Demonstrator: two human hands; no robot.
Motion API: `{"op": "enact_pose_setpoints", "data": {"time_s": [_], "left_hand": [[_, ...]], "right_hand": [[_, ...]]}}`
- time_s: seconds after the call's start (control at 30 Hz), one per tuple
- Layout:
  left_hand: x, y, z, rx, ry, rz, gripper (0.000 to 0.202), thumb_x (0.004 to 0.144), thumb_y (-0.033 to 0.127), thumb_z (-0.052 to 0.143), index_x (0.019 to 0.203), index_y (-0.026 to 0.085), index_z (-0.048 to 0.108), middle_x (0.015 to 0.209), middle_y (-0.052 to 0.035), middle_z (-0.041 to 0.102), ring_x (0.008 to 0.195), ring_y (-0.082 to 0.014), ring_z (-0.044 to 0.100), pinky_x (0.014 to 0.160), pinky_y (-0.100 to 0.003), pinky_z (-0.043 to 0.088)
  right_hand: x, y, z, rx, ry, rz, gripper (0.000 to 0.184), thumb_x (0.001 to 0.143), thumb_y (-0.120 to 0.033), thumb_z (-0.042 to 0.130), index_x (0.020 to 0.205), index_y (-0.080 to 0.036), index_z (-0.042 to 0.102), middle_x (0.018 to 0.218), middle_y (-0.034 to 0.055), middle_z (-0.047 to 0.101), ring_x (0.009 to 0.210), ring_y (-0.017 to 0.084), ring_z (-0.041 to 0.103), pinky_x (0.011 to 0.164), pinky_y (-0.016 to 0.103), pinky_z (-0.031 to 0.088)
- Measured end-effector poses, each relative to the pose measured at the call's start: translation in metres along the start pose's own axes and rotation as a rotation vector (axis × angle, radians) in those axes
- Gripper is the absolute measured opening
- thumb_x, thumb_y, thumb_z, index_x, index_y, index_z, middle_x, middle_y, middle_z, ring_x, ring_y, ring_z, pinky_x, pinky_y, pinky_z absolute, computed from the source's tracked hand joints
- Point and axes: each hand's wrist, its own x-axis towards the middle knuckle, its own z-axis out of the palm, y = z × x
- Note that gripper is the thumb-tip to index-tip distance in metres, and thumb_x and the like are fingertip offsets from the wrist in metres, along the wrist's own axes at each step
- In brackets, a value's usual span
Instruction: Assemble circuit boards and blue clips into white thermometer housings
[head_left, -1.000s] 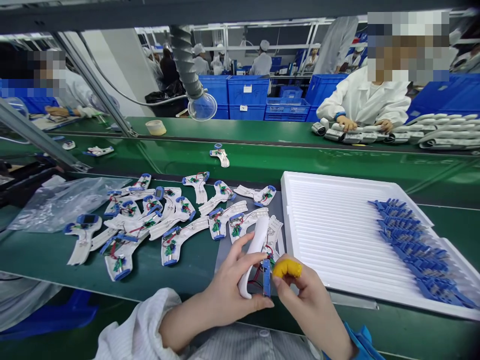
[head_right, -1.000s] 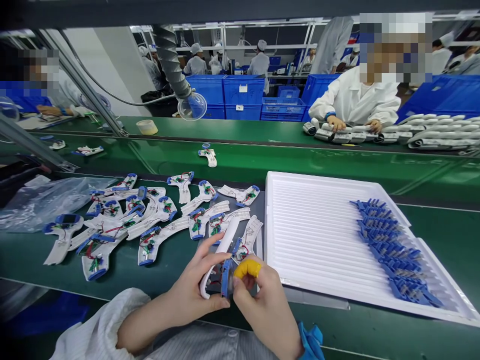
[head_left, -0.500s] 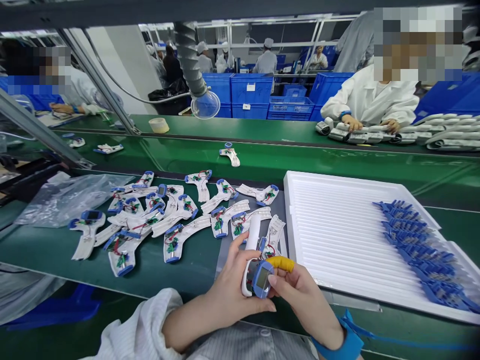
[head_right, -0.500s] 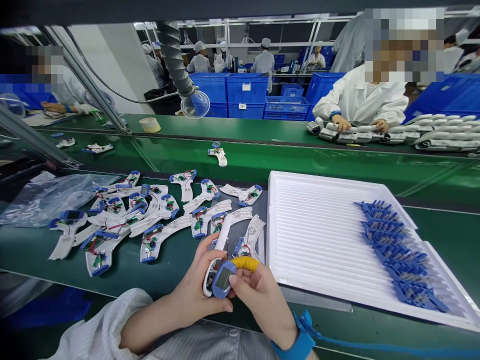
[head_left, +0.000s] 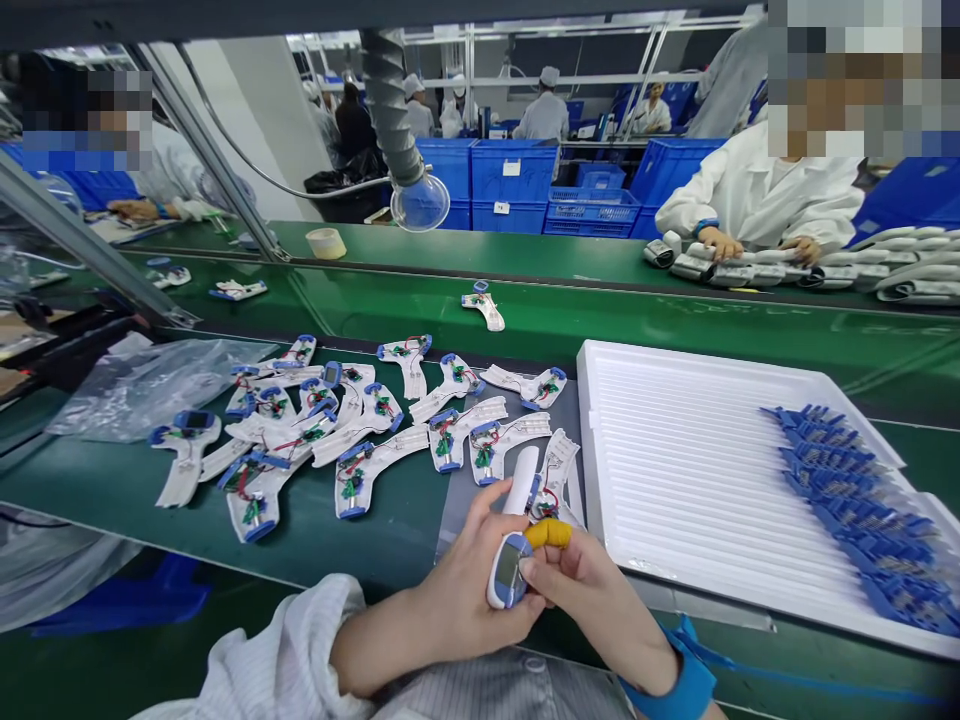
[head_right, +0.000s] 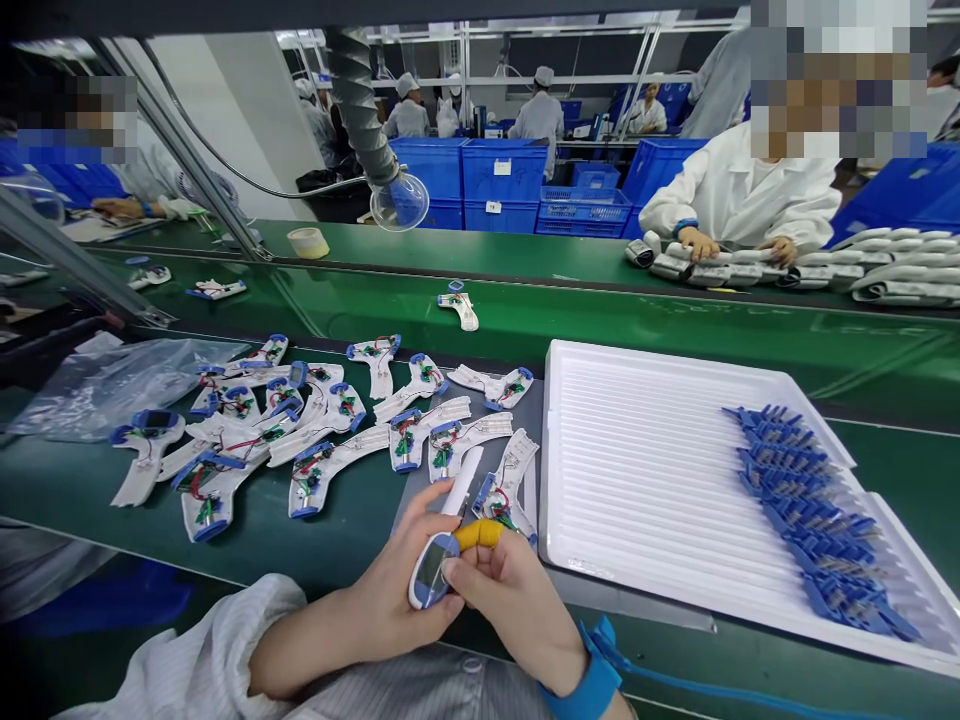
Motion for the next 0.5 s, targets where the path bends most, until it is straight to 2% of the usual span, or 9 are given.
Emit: {"op": "enact_pose_setpoints", "data": {"time_s": [0.03, 0.1, 0.17, 0.23, 0.3, 0.33, 0.4, 0.5], "left_hand": [[-0.004, -0.003, -0.003, -0.041, 0.006, -0.022, 0.054, 0.073, 0.023, 0.059, 0.119, 0.024, 0.032, 0.128, -0.0125, 0.034, 0.134, -0.0309, 0.018, 0.101, -0.049, 0.032], [-0.016, -0.01, -0.015, -0.19, 0.043, -0.148, 0.047, 0.077, 0.035, 0.057, 0.118, 0.024, 0.034, 0.129, -0.0123, 0.037, 0.126, -0.0299, 0.034, 0.098, -0.046, 0.037], [-0.033, -0.018, -0.031, -0.349, 0.135, -0.399, 0.042, 0.084, 0.046, 0.047, 0.117, 0.024, 0.034, 0.125, -0.0122, 0.044, 0.109, -0.0248, 0.053, 0.088, -0.039, 0.045], [-0.048, -0.027, -0.047, -0.389, 0.238, -0.675, 0.042, 0.086, 0.051, 0.039, 0.118, 0.025, 0.032, 0.119, -0.0116, 0.051, 0.097, -0.0215, 0.059, 0.082, -0.035, 0.049], [-0.058, -0.036, -0.059, -0.311, 0.297, -0.844, 0.046, 0.085, 0.055, 0.038, 0.12, 0.025, 0.034, 0.117, -0.0119, 0.055, 0.102, -0.0234, 0.058, 0.083, -0.035, 0.048], [-0.06, -0.041, -0.062, -0.27, 0.309, -0.873, 0.048, 0.084, 0.057, 0.039, 0.12, 0.025, 0.035, 0.118, -0.0127, 0.055, 0.106, -0.025, 0.056, 0.085, -0.036, 0.048], [-0.059, -0.051, -0.064, -0.204, 0.356, -0.851, 0.05, 0.084, 0.056, 0.039, 0.122, 0.024, 0.037, 0.124, -0.0146, 0.052, 0.115, -0.0276, 0.051, 0.091, -0.04, 0.046], [-0.048, -0.064, -0.067, -0.135, 0.451, -0.688, 0.046, 0.084, 0.053, 0.042, 0.121, 0.026, 0.045, 0.134, -0.0131, 0.045, 0.125, -0.031, 0.042, 0.099, -0.047, 0.04]], "right_hand": [[0.001, -0.003, 0.0, -0.045, -0.024, 0.012, 0.036, 0.075, -0.05, 0.061, 0.079, -0.015, 0.055, 0.06, -0.0038, 0.049, 0.052, 0.007, 0.044, 0.052, 0.022, 0.037], [0.002, -0.014, -0.001, -0.211, -0.045, 0.033, 0.033, 0.078, -0.048, 0.057, 0.079, -0.015, 0.057, 0.061, -0.0024, 0.051, 0.055, 0.009, 0.049, 0.053, 0.023, 0.039], [0.006, -0.033, -0.007, -0.465, 0.001, 0.037, 0.03, 0.081, -0.045, 0.054, 0.078, -0.016, 0.058, 0.064, 0.0002, 0.056, 0.059, 0.013, 0.054, 0.054, 0.024, 0.041], [0.019, -0.058, -0.019, -0.742, 0.064, -0.004, 0.029, 0.082, -0.044, 0.051, 0.075, -0.017, 0.059, 0.064, 0.0021, 0.06, 0.058, 0.015, 0.056, 0.05, 0.024, 0.041], [0.045, -0.084, -0.035, -0.984, 0.114, -0.096, 0.027, 0.082, -0.042, 0.05, 0.076, -0.018, 0.061, 0.067, 0.0038, 0.064, 0.059, 0.017, 0.059, 0.051, 0.026, 0.042], [0.064, -0.096, -0.044, -1.083, 0.147, -0.143, 0.025, 0.081, -0.042, 0.051, 0.079, -0.019, 0.062, 0.069, 0.0041, 0.065, 0.061, 0.018, 0.06, 0.053, 0.026, 0.042], [0.112, -0.115, -0.062, -1.233, 0.24, -0.196, 0.023, 0.08, -0.039, 0.053, 0.084, -0.019, 0.064, 0.073, 0.0047, 0.068, 0.066, 0.019, 0.063, 0.059, 0.026, 0.044], [0.19, -0.135, -0.084, -1.33, 0.369, -0.235, 0.024, 0.08, -0.035, 0.051, 0.079, -0.016, 0.065, 0.077, 0.0093, 0.069, 0.074, 0.022, 0.065, 0.066, 0.028, 0.044]]}}
